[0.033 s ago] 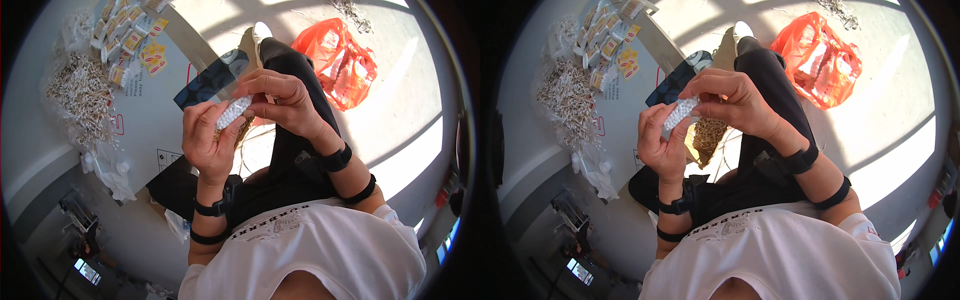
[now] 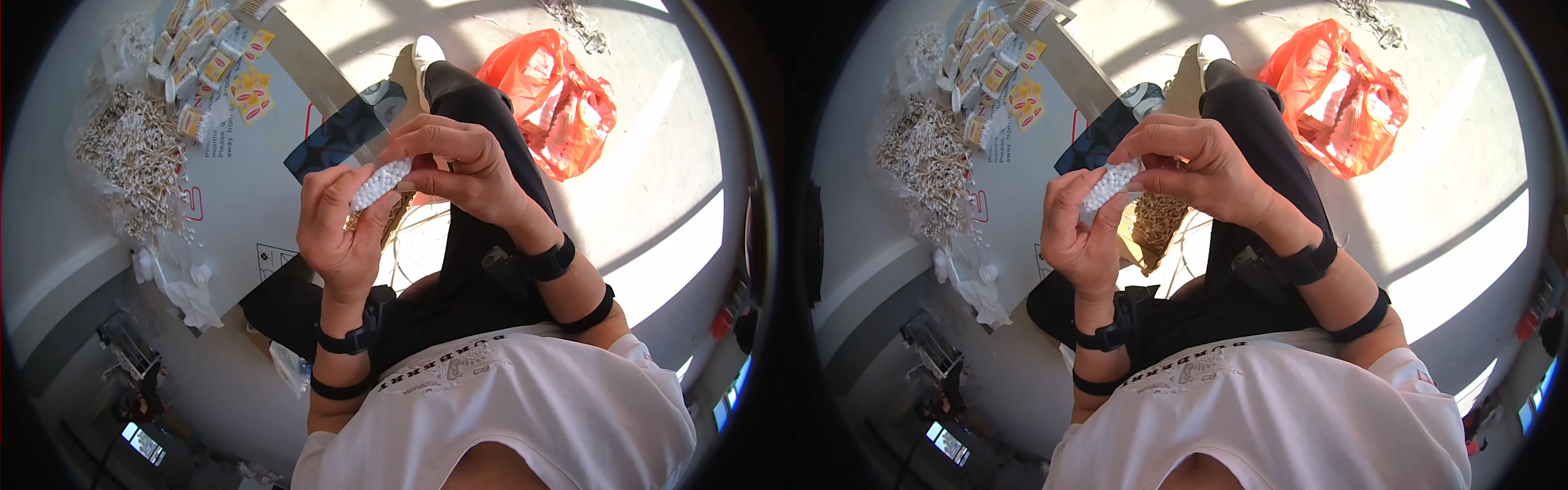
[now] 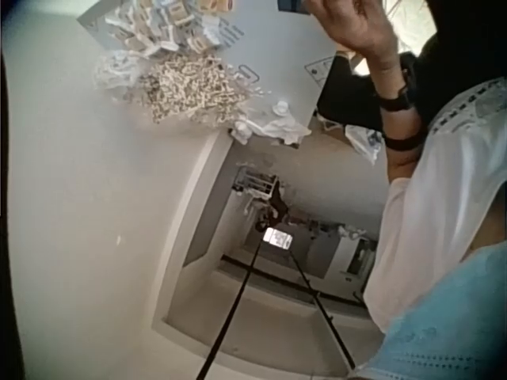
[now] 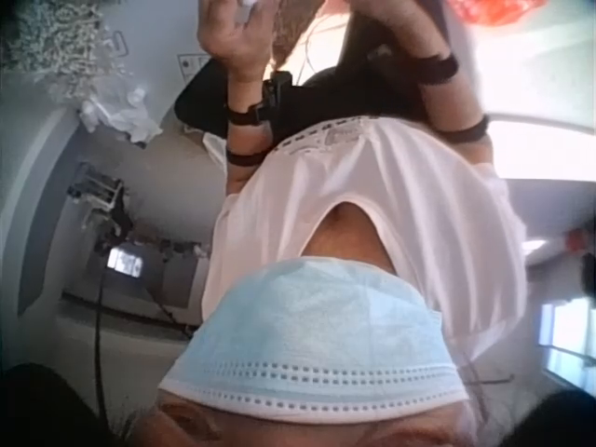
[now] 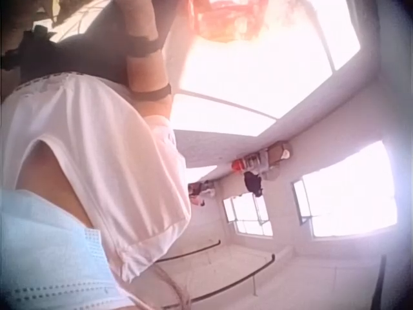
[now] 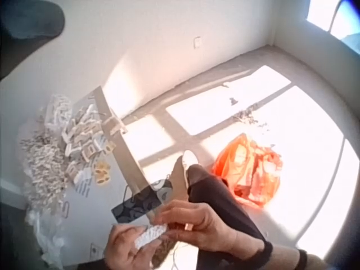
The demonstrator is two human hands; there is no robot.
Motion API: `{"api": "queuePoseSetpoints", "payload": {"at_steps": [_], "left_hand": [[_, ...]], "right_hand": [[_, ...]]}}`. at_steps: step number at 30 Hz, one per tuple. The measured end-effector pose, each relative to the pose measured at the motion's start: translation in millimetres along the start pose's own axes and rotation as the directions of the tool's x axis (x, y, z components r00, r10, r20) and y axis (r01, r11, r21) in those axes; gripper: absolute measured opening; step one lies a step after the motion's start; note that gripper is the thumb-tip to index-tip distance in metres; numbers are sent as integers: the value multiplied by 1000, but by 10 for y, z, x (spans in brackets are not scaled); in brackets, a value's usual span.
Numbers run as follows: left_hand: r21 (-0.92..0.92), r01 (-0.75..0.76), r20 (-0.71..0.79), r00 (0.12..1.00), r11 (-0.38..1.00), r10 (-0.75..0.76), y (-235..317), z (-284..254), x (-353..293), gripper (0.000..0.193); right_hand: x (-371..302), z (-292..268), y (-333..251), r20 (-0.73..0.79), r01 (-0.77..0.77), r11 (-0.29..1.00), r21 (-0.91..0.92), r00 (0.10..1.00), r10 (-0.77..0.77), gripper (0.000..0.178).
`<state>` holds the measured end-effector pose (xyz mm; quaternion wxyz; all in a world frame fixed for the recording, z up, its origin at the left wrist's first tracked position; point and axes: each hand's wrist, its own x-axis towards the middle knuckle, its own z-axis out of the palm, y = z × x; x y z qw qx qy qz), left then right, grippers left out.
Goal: Packaging cotton swabs into small plastic bags.
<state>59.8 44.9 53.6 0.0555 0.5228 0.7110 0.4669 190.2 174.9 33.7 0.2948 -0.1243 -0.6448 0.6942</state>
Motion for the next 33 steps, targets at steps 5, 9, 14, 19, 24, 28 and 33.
{"api": "queuePoseSetpoints", "payload": {"at_steps": [5, 9, 14, 19, 24, 28, 33], "left_hand": [[-165, 104, 29, 994, 981, -101, -10, -46, 13, 34], [-235, 79, 45, 997, 969, -70, -43, -73, 35, 32], [-267, 35, 106, 994, 963, -6, -39, -123, 81, 26], [-266, 36, 106, 994, 963, -8, -29, -120, 86, 26], [-278, 15, 132, 991, 960, 23, -27, -160, 119, 28], [-249, -5, 159, 986, 968, 46, 2, -190, 163, 29], [-390, 161, 162, 981, 906, -104, 33, -172, 142, 26]], "right_hand": [[-11, 25, -36, 39, 71, 986, -151, 997, -66, 26], [-10, 32, -52, 39, 137, 975, -175, 990, -133, 25], [-30, 58, -93, 45, 54, 991, -121, 998, -49, 23], [-29, 80, -85, 34, 80, 984, -159, 997, -76, 23], [-36, 87, -116, 52, 38, 981, -190, 998, -29, 25], [-22, 101, -116, 33, 127, 976, -176, 992, -123, 26], [-33, 87, -160, 54, 18, 991, -129, 998, -11, 28]]}}
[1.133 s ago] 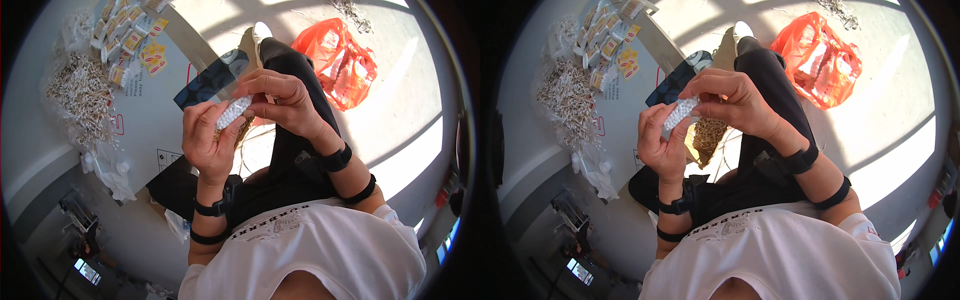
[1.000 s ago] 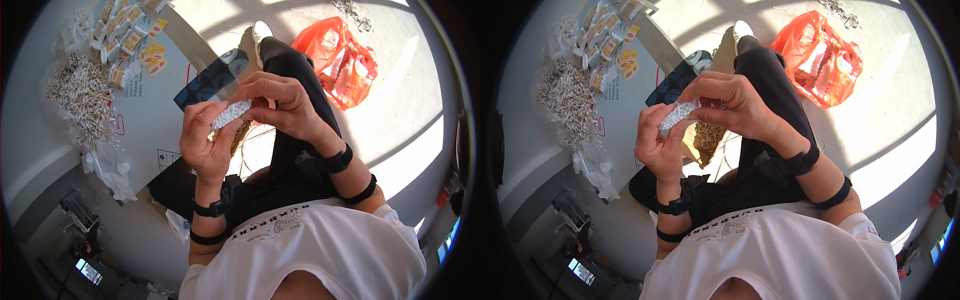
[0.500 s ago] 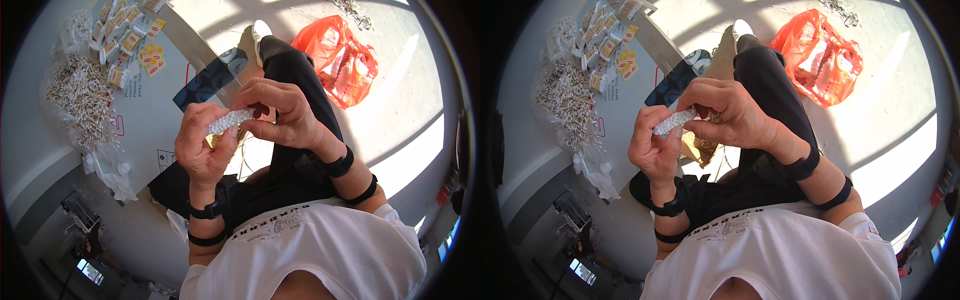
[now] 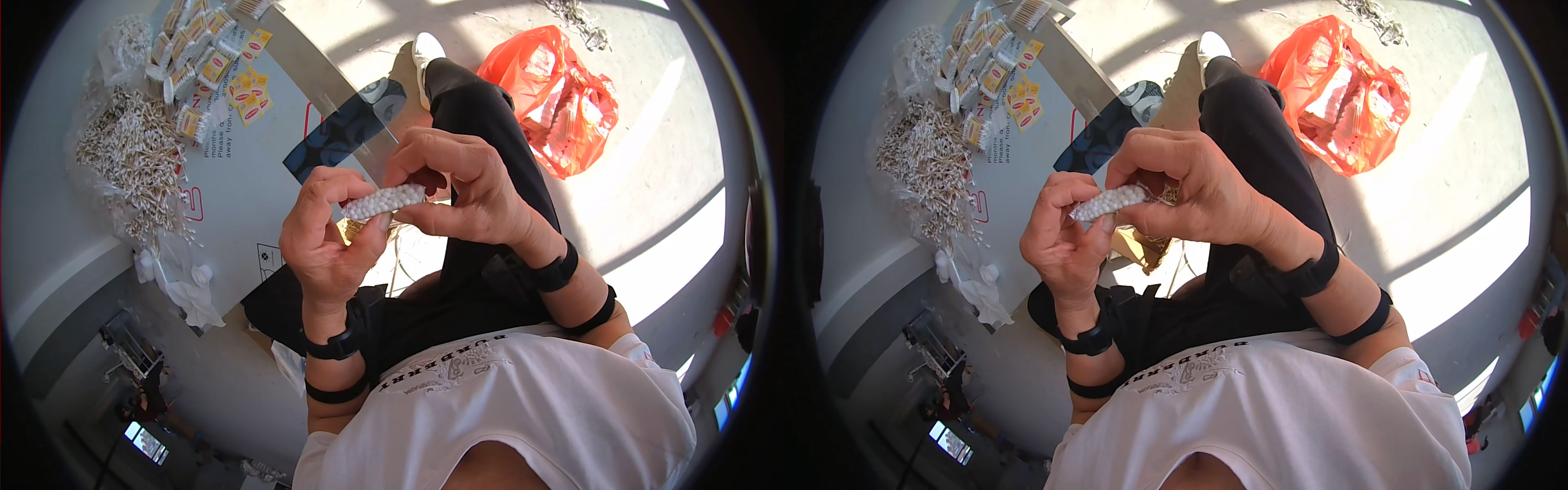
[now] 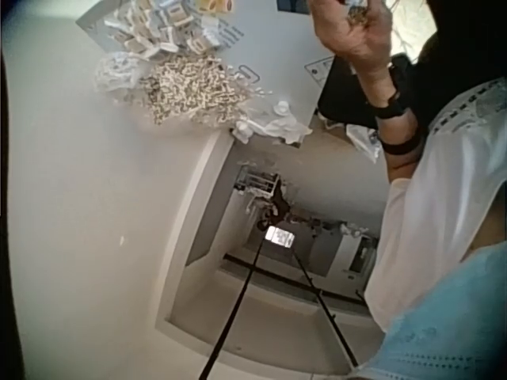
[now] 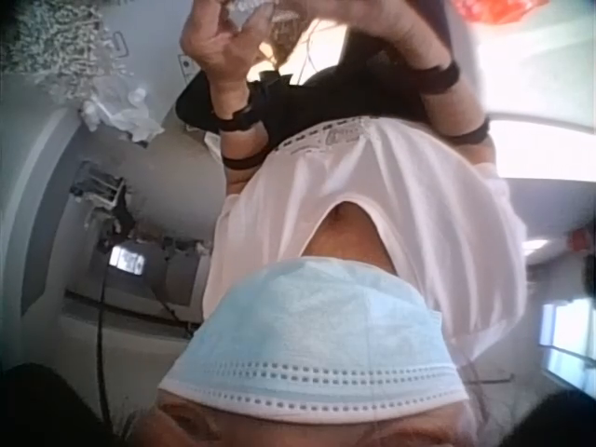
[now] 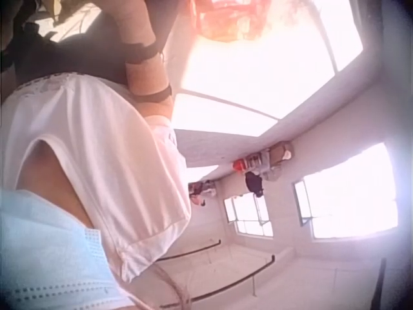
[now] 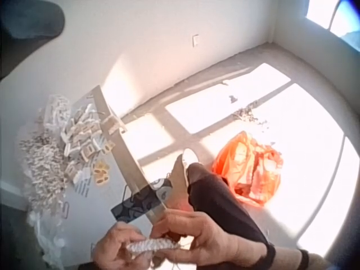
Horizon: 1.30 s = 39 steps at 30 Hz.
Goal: Packaging cotton swabs into small plastic bags.
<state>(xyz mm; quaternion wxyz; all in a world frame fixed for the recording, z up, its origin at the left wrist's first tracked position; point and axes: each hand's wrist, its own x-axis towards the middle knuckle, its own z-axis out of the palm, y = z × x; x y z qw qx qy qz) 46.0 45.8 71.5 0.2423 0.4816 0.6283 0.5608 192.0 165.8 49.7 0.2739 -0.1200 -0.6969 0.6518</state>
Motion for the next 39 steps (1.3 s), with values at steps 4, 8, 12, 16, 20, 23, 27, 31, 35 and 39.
{"api": "queuePoseSetpoints", "payload": {"at_steps": [4, 8, 12, 16, 20, 23, 27, 31, 35, 39], "left_hand": [[-65, 19, 78, 997, 998, -14, -5, -17, 16, 24], [-126, 40, 141, 990, 991, -22, 2, -8, 24, 23], [-125, 33, 151, 988, 992, -14, -1, -4, 24, 22], [-95, 13, 164, 986, 995, 3, -15, -14, 41, 21], [-59, 29, 194, 981, 998, -17, -17, -30, 46, 19], [-31, 23, 212, 977, 999, -16, -18, -34, 46, 20], [3, -3, 176, 984, 1000, 2, -25, -56, 47, 21], [19, -26, 164, 986, 999, 22, -37, -103, 54, 22], [65, -91, 165, 983, 994, 79, -35, -116, 90, 24], [49, -119, 182, 977, 992, 108, -28, -86, 84, 27]], "right_hand": [[3, 5, -51, 62, -198, 953, 228, 980, 189, 23], [7, 1, -39, 91, -218, 957, 194, 975, 203, 19], [0, 13, -20, 61, -103, 991, 85, 993, 98, 19], [-6, 25, -23, 22, -24, 1000, 8, 999, 24, 18], [-28, 67, 0, -8, 47, 997, -68, 999, -48, 18], [-43, 87, 20, 3, 81, 992, -93, 997, -81, 18], [-61, 88, 35, -13, 67, 996, -52, 998, -67, 18], [-68, 40, 44, 5, 73, 995, -69, 997, -72, 20], [-73, 50, 40, -13, 92, 993, -67, 996, -94, 21], [-90, 83, 36, -29, 71, 995, -62, 997, -73, 20]]}}
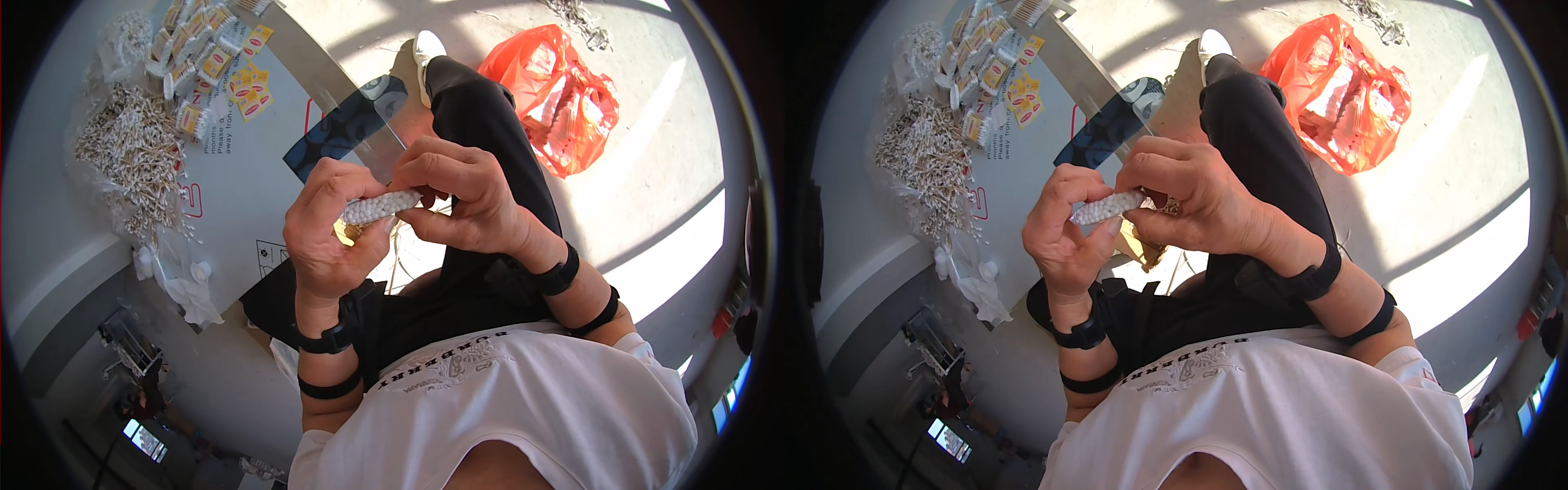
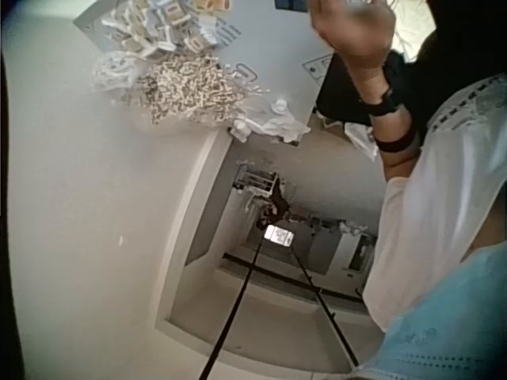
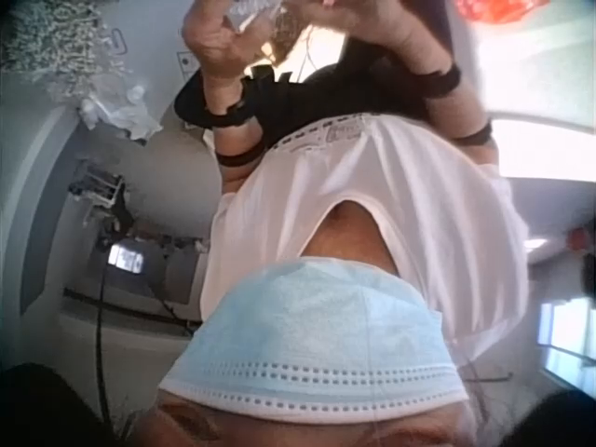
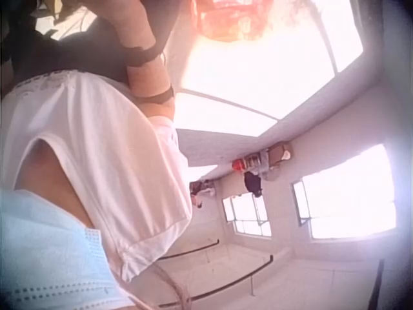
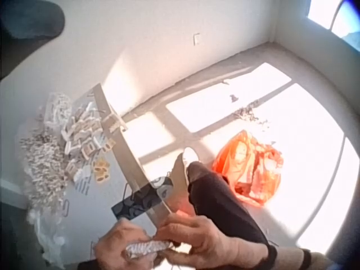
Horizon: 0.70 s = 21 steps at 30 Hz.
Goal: Packaging cotton swabs into small plastic bags.
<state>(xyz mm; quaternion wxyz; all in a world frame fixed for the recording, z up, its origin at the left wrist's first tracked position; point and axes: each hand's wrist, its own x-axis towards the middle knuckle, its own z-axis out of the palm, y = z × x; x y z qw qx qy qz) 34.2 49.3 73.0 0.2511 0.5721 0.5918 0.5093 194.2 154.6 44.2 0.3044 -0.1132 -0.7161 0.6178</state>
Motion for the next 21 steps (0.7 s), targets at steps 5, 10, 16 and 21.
{"api": "queuePoseSetpoints", "payload": {"at_steps": [5, 10, 16, 21], "left_hand": [[93, 0, -36, 999, 996, 3, 5, 76, -1, 22], [113, -37, -13, 999, 993, 39, -29, 104, -5, 21], [37, 11, -14, 1000, 999, -10, -66, -28, -23, 23], [63, -1, -31, 1000, 998, 3, -95, -39, -29, 22]], "right_hand": [[2, 25, 10, -33, 35, 996, -79, 999, -38, 19], [-34, 30, 58, -33, 57, 994, -92, 998, -60, 18], [-15, -13, 46, -18, 9, 999, -48, 1000, -10, 19], [8, -19, 30, -10, 10, 998, -63, 1000, -11, 23]]}}
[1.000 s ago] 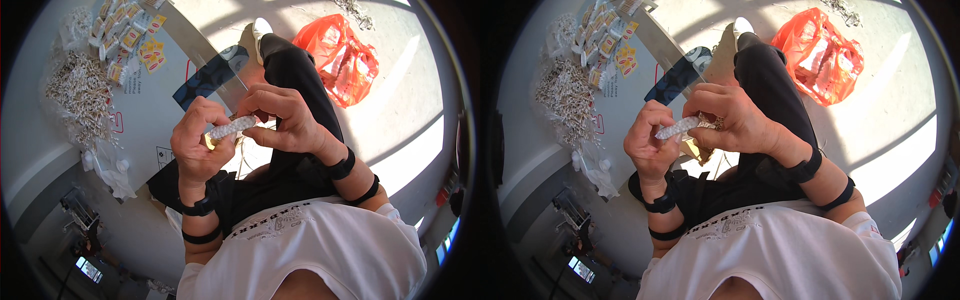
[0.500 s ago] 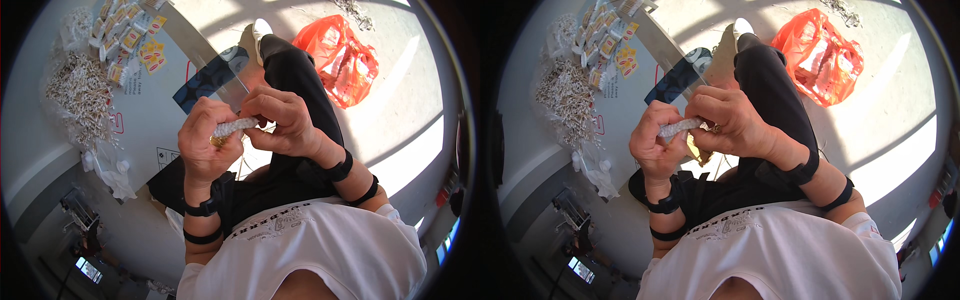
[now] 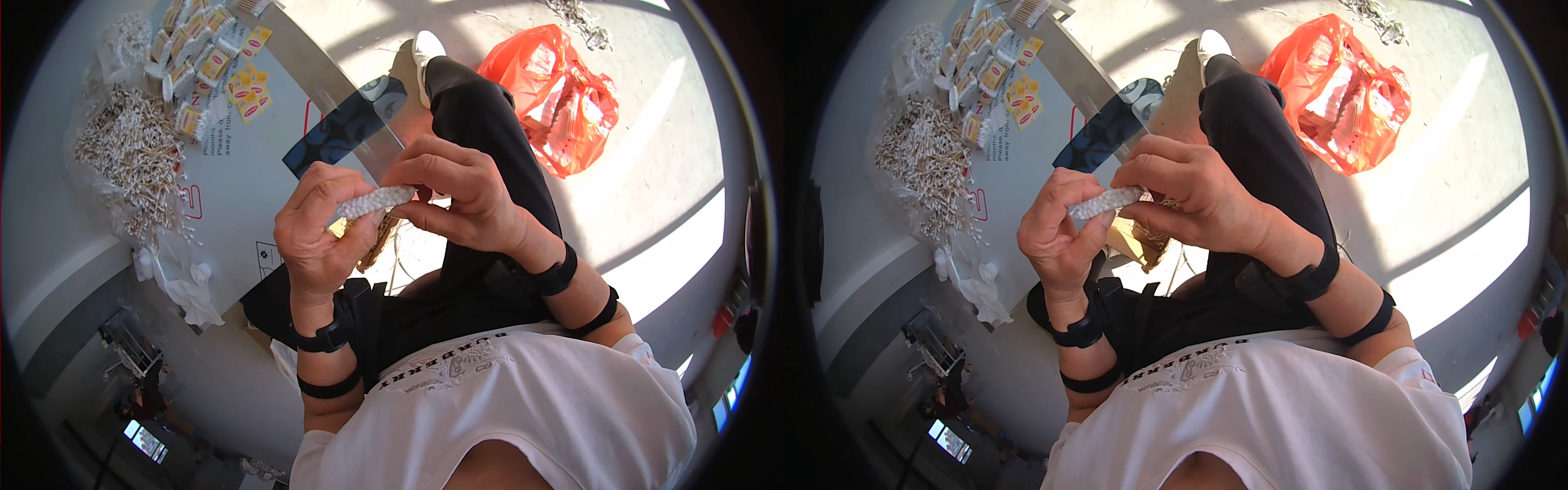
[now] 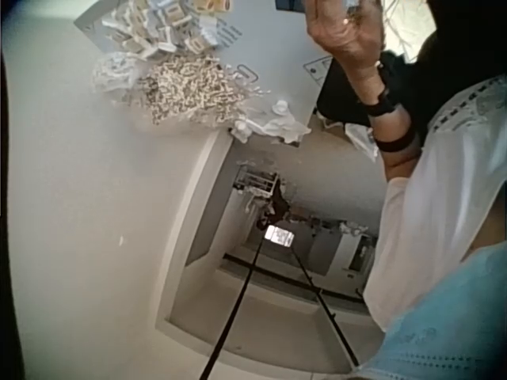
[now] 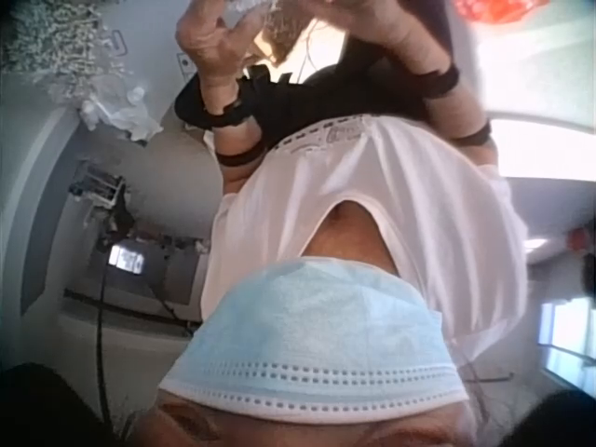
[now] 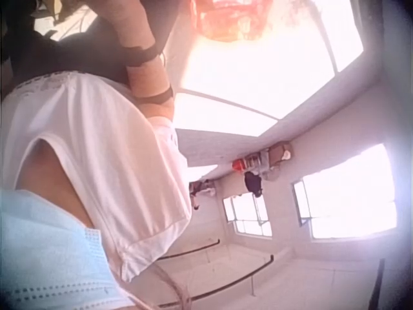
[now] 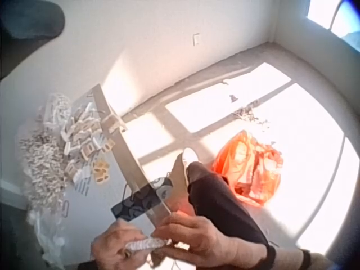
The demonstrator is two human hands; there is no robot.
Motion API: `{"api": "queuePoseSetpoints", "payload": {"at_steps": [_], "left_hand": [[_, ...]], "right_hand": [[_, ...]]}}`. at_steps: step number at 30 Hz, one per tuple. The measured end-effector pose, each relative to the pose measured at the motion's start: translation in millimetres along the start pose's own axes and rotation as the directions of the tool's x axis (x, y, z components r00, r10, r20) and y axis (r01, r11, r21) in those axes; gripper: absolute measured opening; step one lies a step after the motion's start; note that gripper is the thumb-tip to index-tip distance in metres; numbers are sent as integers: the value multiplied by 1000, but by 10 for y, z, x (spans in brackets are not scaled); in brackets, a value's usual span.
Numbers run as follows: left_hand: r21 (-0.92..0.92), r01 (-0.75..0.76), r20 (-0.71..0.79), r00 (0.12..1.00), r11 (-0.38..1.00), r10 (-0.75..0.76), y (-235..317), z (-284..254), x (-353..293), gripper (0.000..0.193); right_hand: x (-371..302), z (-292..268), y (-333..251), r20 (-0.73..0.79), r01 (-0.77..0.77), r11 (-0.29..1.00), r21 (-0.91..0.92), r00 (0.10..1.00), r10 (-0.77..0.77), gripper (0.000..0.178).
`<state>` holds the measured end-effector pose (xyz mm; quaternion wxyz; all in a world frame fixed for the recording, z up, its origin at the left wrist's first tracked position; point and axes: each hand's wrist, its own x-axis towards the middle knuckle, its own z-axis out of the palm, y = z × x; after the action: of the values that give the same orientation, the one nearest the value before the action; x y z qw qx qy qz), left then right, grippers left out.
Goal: Packaging cotton swabs into small plastic bags.
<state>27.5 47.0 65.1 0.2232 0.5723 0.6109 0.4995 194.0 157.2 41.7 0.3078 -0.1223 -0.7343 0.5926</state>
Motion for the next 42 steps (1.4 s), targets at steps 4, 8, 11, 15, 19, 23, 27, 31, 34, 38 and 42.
{"api": "queuePoseSetpoints", "payload": {"at_steps": [4, 8, 11, 15, 19, 23, 27, 31, 34, 38, 42], "left_hand": [[44, 44, -12, 999, 998, -43, -38, 37, -51, 25], [104, 31, -101, 995, 994, -20, -180, 45, -56, 30], [45, 166, -173, 973, 985, -156, -257, 97, -80, 33], [81, 143, -199, 972, 986, -125, -393, 123, -107, 35], [-101, 294, -223, 924, 950, -310, -460, 129, -140, 34], [-378, 538, -200, 747, 753, -634, -435, 136, -112, 30], [-127, 299, -249, 913, 946, -322, -399, 94, -192, 32], [227, 147, -36, 989, 963, -142, -374, 96, -228, 39], [212, 131, -113, 988, 968, -109, -439, 161, -246, 40], [78, 245, -204, 953, 966, -225, -502, 178, -207, 35], [-15, 245, -239, 941, 969, -241, -552, 186, -186, 34]], "right_hand": [[0, 30, 72, -10, 51, 998, -47, 999, -52, 21], [113, 96, 143, -106, 62, 989, -138, 991, -77, 20], [183, 107, 226, -60, -37, 987, -159, 998, 28, 21], [202, 189, 340, -76, -114, 987, -110, 991, 106, 24], [226, 228, 410, -71, -287, 957, 35, 955, 289, 30], [201, 291, 511, -7, -566, 709, 422, 780, 626, 41], [235, 261, 630, -30, -637, 553, 537, 641, 767, 37], [284, 231, 645, -16, -684, 518, 514, 596, 802, 23], [308, 263, 581, 29, -707, 515, 484, 602, 798, 15], [263, 200, 574, -185, -336, 938, 87, 920, 347, 21], [236, 52, 433, 37, -272, 956, 107, 962, 269, 43]]}}
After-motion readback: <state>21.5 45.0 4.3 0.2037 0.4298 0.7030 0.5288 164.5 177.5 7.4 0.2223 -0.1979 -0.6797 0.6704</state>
